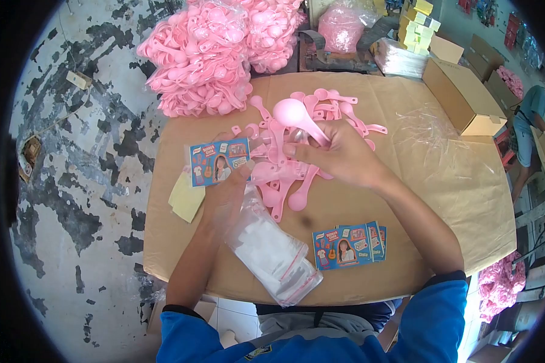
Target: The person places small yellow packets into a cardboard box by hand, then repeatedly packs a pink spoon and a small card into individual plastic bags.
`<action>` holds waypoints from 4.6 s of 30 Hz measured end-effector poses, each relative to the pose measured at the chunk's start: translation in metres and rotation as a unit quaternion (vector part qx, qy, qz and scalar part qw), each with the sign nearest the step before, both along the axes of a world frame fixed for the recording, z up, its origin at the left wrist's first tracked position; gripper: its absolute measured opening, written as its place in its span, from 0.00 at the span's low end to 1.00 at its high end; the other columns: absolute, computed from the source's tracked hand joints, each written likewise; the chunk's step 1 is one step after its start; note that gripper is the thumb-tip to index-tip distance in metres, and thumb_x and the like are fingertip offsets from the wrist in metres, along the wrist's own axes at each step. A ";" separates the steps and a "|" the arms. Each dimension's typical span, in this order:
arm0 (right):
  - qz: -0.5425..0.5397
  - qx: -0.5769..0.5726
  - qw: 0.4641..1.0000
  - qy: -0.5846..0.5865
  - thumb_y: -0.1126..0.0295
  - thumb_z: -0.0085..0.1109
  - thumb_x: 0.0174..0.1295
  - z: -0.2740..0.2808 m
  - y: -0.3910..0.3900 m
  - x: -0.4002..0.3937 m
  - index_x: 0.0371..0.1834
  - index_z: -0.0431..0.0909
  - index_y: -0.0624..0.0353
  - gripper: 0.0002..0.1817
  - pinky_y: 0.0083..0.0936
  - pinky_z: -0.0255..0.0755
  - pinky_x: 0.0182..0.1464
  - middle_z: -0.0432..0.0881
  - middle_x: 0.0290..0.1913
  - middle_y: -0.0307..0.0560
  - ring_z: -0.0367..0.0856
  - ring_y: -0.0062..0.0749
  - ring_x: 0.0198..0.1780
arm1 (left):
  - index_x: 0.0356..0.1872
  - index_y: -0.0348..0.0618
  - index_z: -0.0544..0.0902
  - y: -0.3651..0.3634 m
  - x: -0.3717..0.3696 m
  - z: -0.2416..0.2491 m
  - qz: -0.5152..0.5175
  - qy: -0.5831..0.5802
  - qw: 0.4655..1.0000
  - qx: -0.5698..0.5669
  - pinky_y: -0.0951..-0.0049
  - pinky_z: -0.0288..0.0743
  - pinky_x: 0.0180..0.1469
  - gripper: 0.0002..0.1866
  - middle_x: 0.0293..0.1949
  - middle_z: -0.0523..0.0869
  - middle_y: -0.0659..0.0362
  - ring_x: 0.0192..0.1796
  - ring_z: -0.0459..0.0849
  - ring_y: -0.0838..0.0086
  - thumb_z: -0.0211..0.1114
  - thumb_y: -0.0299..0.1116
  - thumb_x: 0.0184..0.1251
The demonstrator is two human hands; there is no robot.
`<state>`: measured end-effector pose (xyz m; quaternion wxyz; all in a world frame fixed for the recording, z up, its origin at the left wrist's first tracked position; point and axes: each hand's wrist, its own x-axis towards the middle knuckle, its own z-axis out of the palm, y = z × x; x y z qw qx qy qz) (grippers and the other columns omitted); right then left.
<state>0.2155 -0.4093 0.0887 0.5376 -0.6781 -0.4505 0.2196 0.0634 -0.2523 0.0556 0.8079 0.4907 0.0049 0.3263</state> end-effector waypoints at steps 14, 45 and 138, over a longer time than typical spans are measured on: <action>-0.012 0.060 0.978 -0.197 0.65 0.55 0.70 0.021 -0.023 0.036 0.55 0.77 0.62 0.16 0.23 0.76 0.40 0.82 0.35 0.38 0.78 0.21 0.35 | 0.57 0.46 0.69 0.014 -0.002 -0.002 0.032 0.008 0.999 -0.011 0.66 0.74 0.61 0.28 0.57 0.78 0.53 0.60 0.78 0.69 0.70 0.19 0.57; -0.127 0.082 0.947 -0.284 0.75 0.60 0.63 0.051 -0.027 -0.048 0.30 0.81 0.61 0.04 0.18 0.51 0.19 0.70 0.16 0.32 0.59 0.09 0.17 | 0.70 0.37 0.58 -0.022 0.001 -0.011 0.010 0.093 0.852 0.515 0.62 0.61 0.68 0.49 0.68 0.64 0.47 0.69 0.65 0.63 0.78 0.42 0.50; 0.150 0.173 0.959 -0.169 0.87 0.53 0.50 -0.014 -0.010 -0.007 0.42 0.87 0.60 0.19 0.22 0.72 0.37 0.86 0.34 0.43 0.78 0.24 0.33 | 0.49 0.36 0.80 0.019 -0.015 0.010 -0.144 0.093 0.943 0.286 0.78 0.81 0.42 0.11 0.46 0.84 0.59 0.45 0.83 0.79 0.50 0.23 0.73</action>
